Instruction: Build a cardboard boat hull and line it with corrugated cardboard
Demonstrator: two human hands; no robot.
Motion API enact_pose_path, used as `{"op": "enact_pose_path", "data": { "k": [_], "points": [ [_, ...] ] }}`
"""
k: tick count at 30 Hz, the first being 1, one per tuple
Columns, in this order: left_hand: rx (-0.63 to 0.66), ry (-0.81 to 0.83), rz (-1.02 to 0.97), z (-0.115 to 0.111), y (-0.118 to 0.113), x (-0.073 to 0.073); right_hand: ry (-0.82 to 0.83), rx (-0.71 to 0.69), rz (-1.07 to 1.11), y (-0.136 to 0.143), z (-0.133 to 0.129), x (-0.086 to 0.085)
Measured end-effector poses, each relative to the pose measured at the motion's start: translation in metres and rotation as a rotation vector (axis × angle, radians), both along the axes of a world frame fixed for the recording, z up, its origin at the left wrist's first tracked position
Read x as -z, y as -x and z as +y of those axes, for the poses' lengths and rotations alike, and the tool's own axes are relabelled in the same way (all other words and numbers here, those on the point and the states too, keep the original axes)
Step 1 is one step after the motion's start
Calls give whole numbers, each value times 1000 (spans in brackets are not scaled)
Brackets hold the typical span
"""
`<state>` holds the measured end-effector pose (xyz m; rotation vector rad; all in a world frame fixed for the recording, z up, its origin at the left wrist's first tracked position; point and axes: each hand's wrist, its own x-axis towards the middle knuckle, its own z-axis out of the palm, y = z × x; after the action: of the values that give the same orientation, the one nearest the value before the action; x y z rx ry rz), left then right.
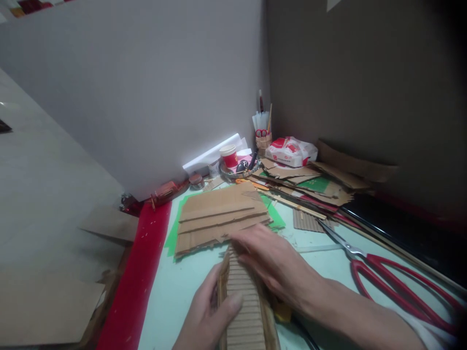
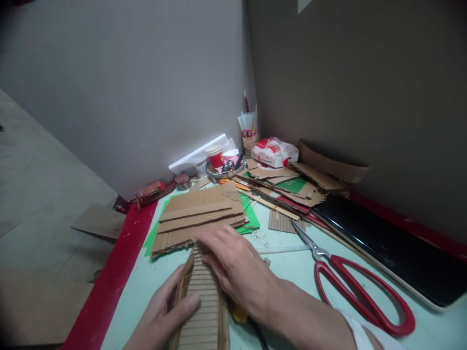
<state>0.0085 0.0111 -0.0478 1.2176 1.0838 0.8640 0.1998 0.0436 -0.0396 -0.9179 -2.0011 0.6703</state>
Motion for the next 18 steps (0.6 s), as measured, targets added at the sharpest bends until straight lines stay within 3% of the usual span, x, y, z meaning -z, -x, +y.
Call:
{"op": "enact_pose_path", "data": {
  "k": [5,11,18],
  "points": [
    [4,6,-49,-1,3,2,13,-11,-3,-2,-1,-3],
    [63,100,-156,8,12,3,154,47,52,-3,1,-8],
    [152,137,-56,13,19,-9,331,91,107,-4,0,-17]
  ]
}}
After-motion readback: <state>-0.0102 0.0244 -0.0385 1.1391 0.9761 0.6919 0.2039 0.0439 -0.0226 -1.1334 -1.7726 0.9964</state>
